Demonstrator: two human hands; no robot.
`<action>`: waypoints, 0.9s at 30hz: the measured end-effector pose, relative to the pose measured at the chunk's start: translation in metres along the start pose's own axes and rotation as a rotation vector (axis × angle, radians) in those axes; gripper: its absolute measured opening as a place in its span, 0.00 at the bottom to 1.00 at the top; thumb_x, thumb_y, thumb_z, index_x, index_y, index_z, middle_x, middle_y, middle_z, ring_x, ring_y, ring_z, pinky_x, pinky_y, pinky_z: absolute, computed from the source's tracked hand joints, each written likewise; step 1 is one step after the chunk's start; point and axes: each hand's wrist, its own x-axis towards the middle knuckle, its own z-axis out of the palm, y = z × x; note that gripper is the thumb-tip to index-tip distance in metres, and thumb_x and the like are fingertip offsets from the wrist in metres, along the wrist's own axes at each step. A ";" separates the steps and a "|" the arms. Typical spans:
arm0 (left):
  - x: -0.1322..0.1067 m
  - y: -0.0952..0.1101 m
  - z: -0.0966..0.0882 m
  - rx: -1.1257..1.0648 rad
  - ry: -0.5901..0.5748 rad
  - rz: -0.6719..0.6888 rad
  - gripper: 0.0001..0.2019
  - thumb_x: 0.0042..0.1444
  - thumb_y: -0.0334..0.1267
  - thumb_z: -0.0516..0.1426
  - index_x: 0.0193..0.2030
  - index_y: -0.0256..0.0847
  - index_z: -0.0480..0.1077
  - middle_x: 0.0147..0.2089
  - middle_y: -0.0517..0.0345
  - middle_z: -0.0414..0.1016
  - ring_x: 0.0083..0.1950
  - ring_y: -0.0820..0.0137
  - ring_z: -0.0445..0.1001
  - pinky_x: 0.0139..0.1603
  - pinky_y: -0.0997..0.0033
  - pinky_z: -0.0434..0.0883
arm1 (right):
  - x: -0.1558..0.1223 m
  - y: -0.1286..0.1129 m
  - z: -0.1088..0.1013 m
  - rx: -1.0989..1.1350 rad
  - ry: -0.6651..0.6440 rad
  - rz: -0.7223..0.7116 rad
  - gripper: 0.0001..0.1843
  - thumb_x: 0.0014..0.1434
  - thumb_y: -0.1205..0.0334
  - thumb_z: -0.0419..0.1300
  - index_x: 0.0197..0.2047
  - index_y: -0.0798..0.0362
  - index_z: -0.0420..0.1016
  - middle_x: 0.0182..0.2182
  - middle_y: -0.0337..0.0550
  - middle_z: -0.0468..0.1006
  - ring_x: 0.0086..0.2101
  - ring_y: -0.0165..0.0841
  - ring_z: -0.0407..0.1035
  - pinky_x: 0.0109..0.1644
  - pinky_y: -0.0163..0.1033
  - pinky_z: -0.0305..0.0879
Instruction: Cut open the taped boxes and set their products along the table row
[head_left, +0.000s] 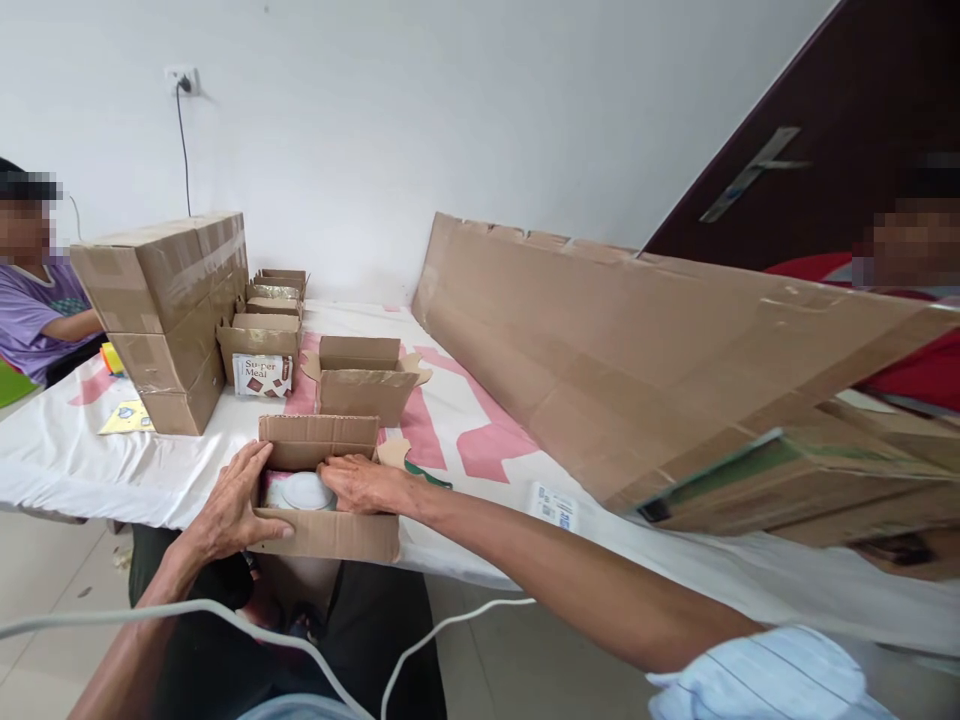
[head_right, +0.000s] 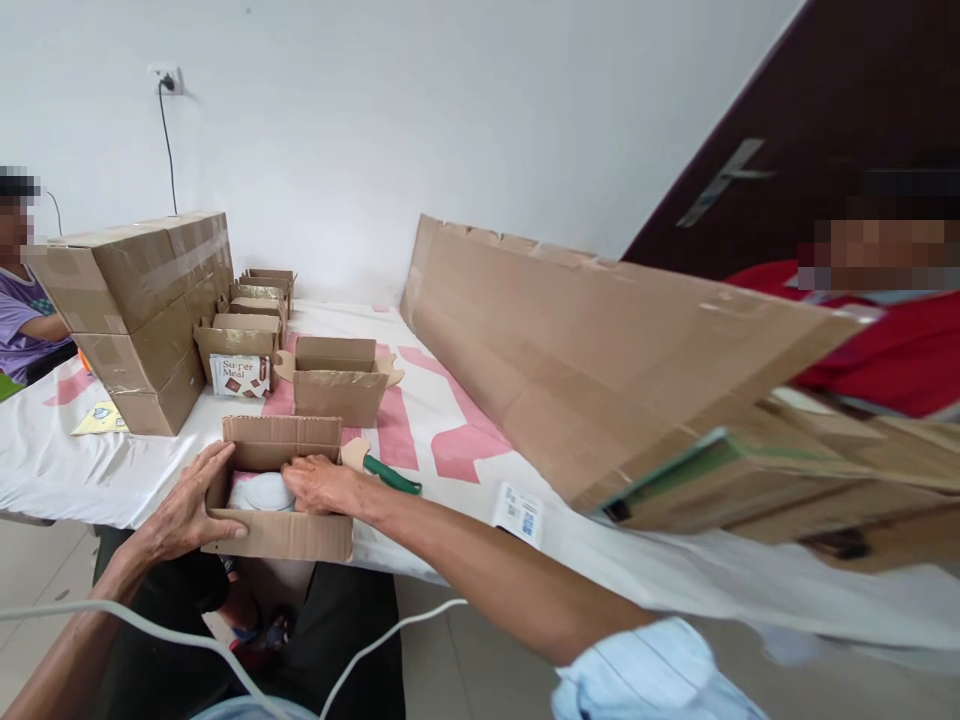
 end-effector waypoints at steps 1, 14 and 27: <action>0.000 0.000 0.001 -0.007 0.004 0.002 0.60 0.46 0.55 0.74 0.82 0.50 0.51 0.82 0.38 0.54 0.81 0.40 0.54 0.77 0.33 0.59 | -0.001 0.000 0.001 0.012 -0.002 -0.004 0.19 0.63 0.68 0.63 0.58 0.57 0.73 0.58 0.59 0.78 0.57 0.48 0.75 0.60 0.50 0.71; -0.003 0.001 0.002 -0.012 0.022 0.035 0.64 0.40 0.56 0.77 0.81 0.51 0.52 0.79 0.36 0.57 0.79 0.37 0.57 0.75 0.29 0.59 | 0.000 -0.004 0.016 0.273 0.102 0.009 0.19 0.65 0.59 0.65 0.57 0.54 0.70 0.56 0.57 0.77 0.56 0.49 0.74 0.60 0.51 0.70; -0.001 -0.002 -0.002 -0.007 0.003 0.045 0.58 0.48 0.60 0.73 0.81 0.47 0.53 0.79 0.34 0.57 0.79 0.37 0.57 0.75 0.28 0.60 | 0.010 -0.005 0.016 0.323 0.077 0.007 0.30 0.57 0.63 0.67 0.63 0.52 0.69 0.56 0.58 0.80 0.54 0.53 0.77 0.51 0.49 0.71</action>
